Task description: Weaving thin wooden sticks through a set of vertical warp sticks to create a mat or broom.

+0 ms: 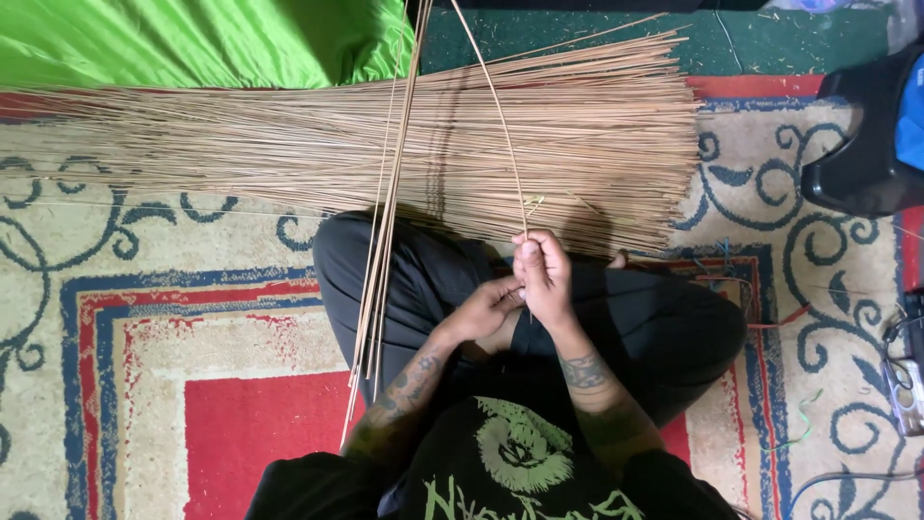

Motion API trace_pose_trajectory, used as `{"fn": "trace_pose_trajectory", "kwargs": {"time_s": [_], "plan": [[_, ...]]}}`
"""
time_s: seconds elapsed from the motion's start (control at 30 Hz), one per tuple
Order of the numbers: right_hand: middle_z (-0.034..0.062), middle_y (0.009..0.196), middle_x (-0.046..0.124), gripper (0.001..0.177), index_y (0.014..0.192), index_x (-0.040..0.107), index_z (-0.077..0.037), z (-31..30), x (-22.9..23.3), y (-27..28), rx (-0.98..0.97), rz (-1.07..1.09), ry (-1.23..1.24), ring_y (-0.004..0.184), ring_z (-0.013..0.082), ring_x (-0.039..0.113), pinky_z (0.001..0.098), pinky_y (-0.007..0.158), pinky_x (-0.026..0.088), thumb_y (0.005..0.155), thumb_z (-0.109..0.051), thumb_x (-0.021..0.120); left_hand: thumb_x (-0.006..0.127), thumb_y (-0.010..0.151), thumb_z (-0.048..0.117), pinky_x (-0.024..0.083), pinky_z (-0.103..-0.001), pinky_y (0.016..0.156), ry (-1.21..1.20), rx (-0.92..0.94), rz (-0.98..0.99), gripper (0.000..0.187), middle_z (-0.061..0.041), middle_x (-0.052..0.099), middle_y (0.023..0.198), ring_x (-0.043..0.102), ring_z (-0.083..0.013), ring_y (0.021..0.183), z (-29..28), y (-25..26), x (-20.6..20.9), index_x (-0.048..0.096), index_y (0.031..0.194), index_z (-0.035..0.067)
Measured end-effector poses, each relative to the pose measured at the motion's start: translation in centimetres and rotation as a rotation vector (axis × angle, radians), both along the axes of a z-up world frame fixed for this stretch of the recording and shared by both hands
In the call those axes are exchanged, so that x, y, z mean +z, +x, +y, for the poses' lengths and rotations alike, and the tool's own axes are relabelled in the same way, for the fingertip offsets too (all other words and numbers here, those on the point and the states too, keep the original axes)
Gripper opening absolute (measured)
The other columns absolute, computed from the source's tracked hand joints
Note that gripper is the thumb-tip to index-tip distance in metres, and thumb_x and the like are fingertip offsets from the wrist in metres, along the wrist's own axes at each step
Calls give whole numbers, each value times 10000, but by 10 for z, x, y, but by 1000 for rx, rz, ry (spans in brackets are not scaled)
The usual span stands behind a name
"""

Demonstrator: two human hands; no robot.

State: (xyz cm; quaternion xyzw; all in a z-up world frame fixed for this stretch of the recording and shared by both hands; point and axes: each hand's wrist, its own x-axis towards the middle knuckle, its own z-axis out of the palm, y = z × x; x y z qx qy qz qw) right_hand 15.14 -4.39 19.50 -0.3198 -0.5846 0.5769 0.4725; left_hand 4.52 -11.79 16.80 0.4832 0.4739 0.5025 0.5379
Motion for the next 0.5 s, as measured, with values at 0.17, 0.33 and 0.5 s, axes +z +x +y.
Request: {"fn": "trace_pose_trajectory", "kwargs": {"time_s": [0.17, 0.33, 0.5], "plan": [[-6, 719, 432, 295, 1137, 565, 13, 7, -19, 17, -8, 49, -88, 520, 2, 383, 148, 372, 335, 1124, -247, 427, 525, 1088, 138, 527, -384, 899, -53, -77, -97, 205, -51, 703, 822, 611, -146, 888, -16, 23, 12, 724, 1064, 94], [29, 655, 463, 228, 1103, 624, 84, 7, -14, 25, 150, 92, -70, 502, 16, 420, 177, 401, 377, 1077, -100, 492, 673, 1005, 68, 540, -365, 882, -17, -83, -72, 81, -101, 776, 900, 634, -112, 908, -15, 36, -7, 740, 1050, 58], [83, 694, 497, 212, 1145, 584, 102, 26, -10, 52, 79, 314, -45, 577, 89, 476, 232, 499, 443, 1035, -74, 539, 716, 971, 101, 549, -388, 856, -78, -63, 40, 70, -114, 769, 873, 697, -215, 858, -10, 28, -9, 757, 1027, 89]]}}
